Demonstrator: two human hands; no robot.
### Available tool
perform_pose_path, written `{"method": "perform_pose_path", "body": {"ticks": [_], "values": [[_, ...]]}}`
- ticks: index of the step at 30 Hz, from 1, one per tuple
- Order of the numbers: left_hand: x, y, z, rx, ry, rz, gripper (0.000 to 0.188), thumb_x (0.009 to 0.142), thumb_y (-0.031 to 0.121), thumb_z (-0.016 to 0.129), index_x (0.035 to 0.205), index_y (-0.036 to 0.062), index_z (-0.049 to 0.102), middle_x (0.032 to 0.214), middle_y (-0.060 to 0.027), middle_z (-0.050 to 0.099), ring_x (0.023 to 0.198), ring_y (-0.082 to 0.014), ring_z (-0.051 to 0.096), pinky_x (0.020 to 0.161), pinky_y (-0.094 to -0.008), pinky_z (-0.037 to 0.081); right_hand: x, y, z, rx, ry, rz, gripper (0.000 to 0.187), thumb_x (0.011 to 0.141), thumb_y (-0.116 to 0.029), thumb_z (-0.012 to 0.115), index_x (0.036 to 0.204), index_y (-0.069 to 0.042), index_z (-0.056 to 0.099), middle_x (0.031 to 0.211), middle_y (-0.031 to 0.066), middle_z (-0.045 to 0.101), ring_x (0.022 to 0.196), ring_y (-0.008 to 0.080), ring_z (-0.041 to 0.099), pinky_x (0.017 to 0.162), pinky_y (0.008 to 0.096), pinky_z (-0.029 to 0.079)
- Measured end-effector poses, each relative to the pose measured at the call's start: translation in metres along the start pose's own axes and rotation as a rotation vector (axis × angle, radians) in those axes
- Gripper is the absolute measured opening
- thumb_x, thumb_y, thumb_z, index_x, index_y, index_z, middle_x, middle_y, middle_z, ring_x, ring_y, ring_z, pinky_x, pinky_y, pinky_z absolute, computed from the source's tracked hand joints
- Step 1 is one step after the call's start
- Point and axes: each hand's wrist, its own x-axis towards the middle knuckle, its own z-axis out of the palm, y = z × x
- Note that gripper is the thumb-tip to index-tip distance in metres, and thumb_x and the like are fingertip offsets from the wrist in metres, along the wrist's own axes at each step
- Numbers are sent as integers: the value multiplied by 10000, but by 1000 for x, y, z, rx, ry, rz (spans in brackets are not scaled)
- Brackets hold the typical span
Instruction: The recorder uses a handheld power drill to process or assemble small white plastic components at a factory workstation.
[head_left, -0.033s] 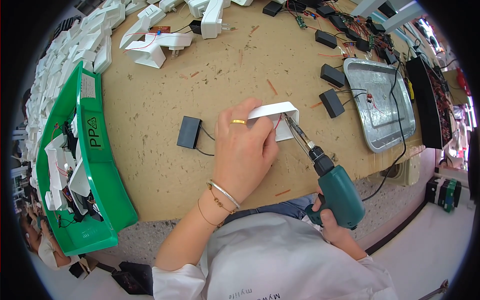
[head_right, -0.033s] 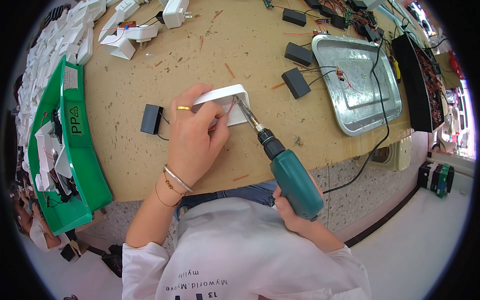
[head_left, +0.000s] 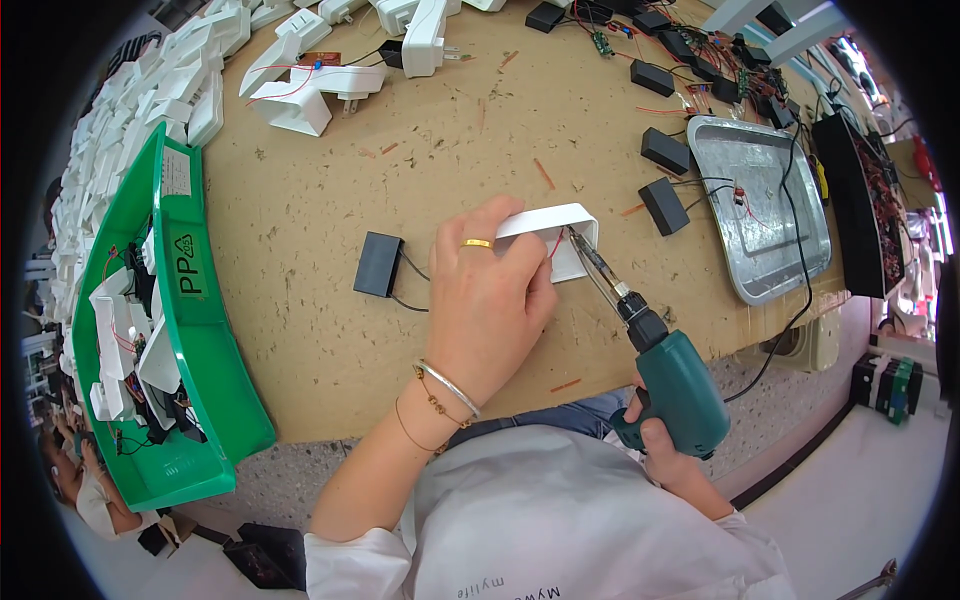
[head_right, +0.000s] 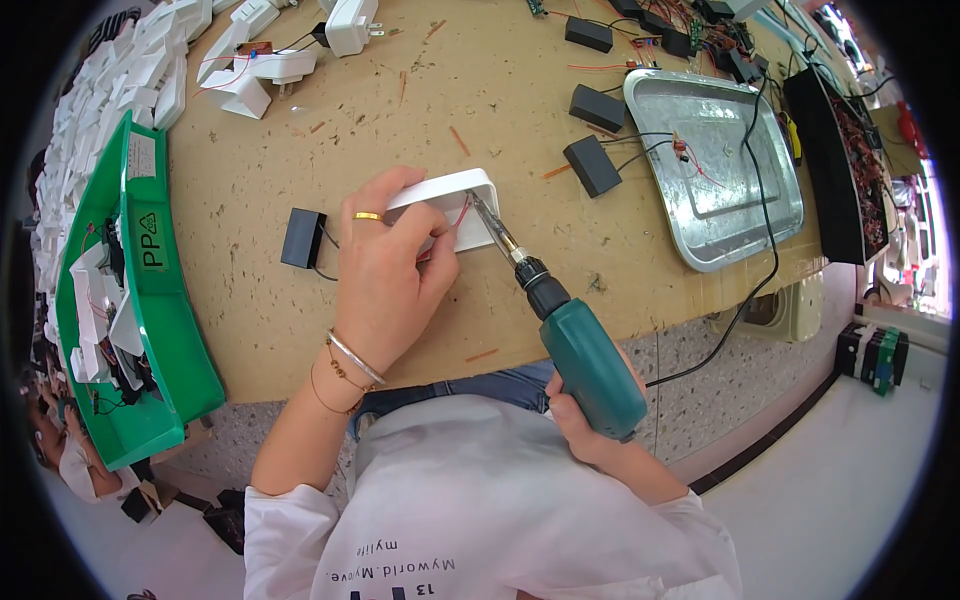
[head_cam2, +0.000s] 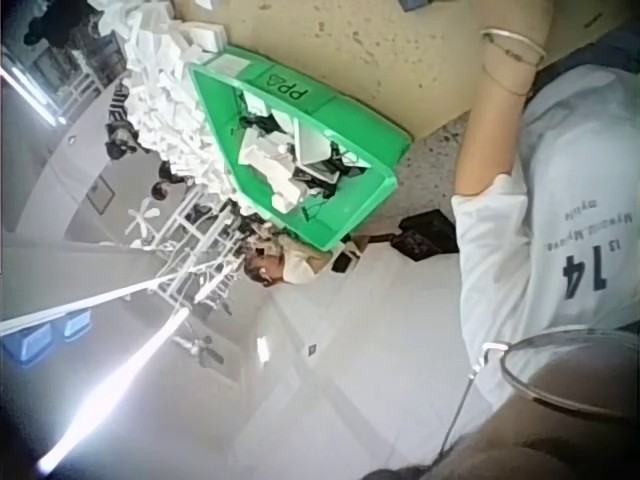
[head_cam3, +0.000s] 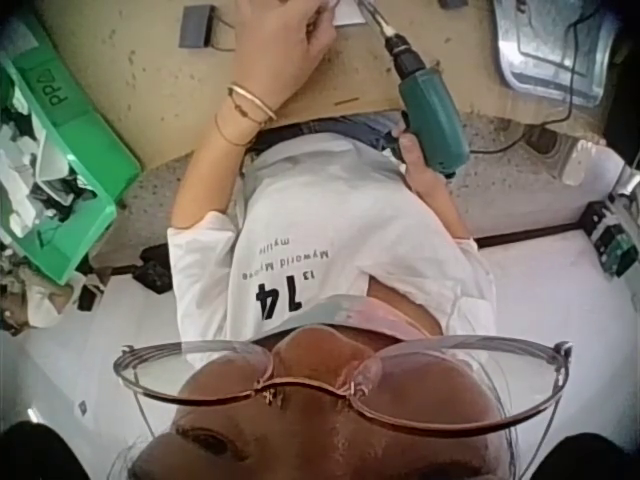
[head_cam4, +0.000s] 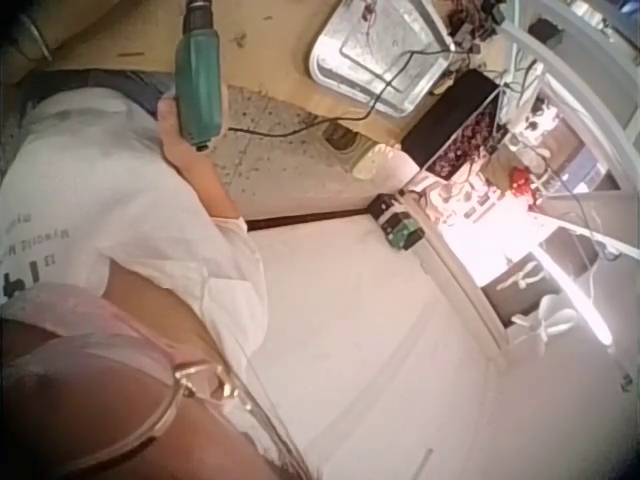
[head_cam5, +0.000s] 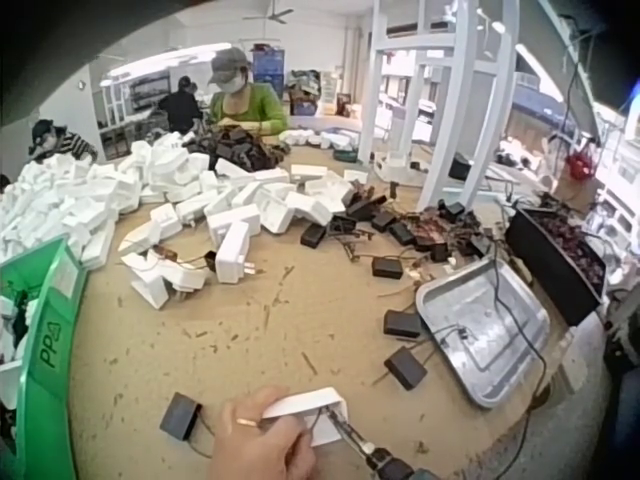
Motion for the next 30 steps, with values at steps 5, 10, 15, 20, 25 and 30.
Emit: {"method": "perform_pose_path", "body": {"ticks": [5,10,15,20,25,30], "values": [[1,1,0,1,-3,1,100,727,30,669,797,39,598,1186,-153,518,1012,-362,496,814,-416,463,7,-2,7,18,119,-149,291,839,-216,671,983,23,587,774,56,607,673,140,569,636,281,450],[1,1,0,1,-9,-10,101,727,27,667,798,37,596,1186,-152,516,1016,-363,494,815,-417,461,2,-5,3,-24,10,-4,655,895,-504,562,1301,-3,444,847,59,536,790,140,478,725,302,387],[2,1,0,-8,-15,-13,110,729,24,664,811,37,592,1193,-154,510,1019,-365,489,818,-420,458,1,-5,3,-3,21,13,659,893,-509,562,1300,-4,445,845,57,536,790,138,477,722,301,387],[1,0,0,-9,-11,-10,112,732,24,663,815,36,588,1193,-155,508,1018,-367,487,819,-420,457,0,-1,3,28,13,5,665,888,-514,568,1300,-5,451,889,61,536,797,134,477,720,299,388],[1,0,0,-26,-21,-17,112,736,26,661,820,34,587,1196,-157,507,1019,-368,485,823,-419,455,1,0,0,-56,-19,-14,676,886,-511,578,1311,-3,442,941,58,528,807,126,479,727,295,391],[1,0,-1,-19,-23,-12,118,735,26,658,826,32,584,1194,-160,508,1017,-368,486,823,-421,453,0,1,0,-20,-9,-9,681,886,-505,582,1317,2,437,957,56,525,812,127,480,728,296,393]]}}
